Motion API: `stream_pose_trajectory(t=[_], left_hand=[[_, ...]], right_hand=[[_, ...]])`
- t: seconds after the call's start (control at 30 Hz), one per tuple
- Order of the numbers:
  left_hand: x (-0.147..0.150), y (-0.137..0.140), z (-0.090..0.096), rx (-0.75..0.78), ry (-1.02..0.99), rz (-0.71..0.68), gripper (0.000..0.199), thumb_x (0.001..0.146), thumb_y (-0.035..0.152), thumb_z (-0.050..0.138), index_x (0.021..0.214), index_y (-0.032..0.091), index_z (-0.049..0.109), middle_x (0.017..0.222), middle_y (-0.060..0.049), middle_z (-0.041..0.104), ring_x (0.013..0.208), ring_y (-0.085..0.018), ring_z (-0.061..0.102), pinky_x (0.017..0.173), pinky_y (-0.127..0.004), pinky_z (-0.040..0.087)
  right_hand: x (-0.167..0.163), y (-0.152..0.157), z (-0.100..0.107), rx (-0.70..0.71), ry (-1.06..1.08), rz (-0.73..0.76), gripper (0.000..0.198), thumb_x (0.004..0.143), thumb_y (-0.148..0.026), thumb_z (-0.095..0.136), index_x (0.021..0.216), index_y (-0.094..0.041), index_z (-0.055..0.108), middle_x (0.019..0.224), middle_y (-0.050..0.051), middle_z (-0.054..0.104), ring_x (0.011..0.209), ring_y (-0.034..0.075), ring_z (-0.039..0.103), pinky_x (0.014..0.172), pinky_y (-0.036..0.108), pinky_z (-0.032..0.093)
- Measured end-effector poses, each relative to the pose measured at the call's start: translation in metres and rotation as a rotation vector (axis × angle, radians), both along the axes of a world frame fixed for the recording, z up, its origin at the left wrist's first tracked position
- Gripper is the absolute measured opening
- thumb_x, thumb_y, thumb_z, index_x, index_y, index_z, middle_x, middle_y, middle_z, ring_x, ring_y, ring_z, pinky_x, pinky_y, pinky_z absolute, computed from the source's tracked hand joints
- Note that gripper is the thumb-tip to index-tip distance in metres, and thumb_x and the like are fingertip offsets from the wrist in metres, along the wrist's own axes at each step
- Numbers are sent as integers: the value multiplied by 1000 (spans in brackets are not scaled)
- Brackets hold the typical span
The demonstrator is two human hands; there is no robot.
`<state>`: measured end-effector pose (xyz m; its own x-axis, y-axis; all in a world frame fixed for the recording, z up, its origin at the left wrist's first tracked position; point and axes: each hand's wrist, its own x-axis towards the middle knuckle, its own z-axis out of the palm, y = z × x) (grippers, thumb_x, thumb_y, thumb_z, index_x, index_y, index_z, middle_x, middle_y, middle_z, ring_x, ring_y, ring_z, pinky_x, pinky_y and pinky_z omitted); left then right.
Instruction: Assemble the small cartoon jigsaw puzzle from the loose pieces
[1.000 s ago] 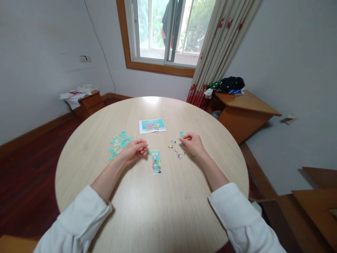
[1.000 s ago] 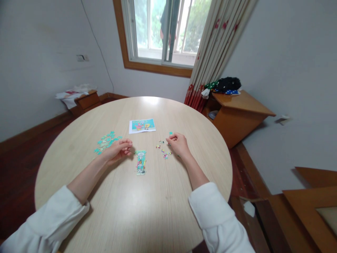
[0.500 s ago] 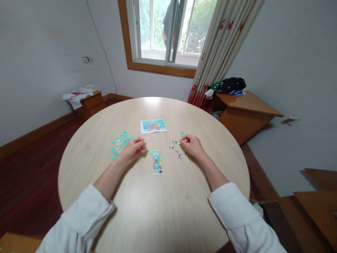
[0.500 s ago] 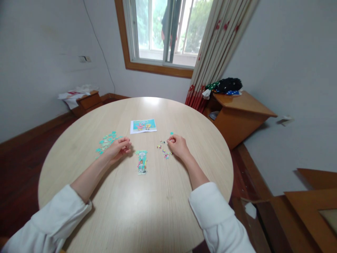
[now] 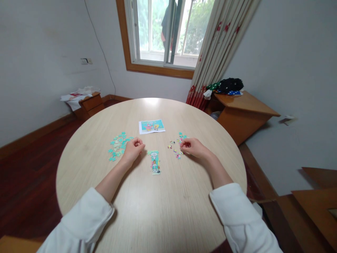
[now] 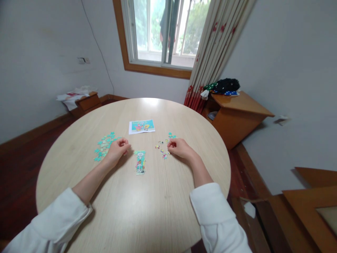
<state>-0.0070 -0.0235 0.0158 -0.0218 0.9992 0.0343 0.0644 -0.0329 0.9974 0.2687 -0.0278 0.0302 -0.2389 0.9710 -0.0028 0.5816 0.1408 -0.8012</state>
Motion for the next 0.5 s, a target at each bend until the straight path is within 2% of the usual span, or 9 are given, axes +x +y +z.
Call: stream_pose_trajectory(t=[0.23,0.5], left_hand=[[6,-8,-5,98,183,-39,10,61,18,55,59,19,45,45,8,42,39,-7,40,43,-19,28],[3,-22,-8,224,333,-52,8,65,19,56,61,18,49,49,6,42,48,-9,38,50,-21,28]], right_hand=[[14,-1,0,12,-33,78,20,58,-24,71,76,-16,70,70,1,63,67,14,52,64,26,39],[7,-3,7,6,-200,49,8,63,-19,64,69,-16,68,65,-1,58,62,12,49,58,24,35]])
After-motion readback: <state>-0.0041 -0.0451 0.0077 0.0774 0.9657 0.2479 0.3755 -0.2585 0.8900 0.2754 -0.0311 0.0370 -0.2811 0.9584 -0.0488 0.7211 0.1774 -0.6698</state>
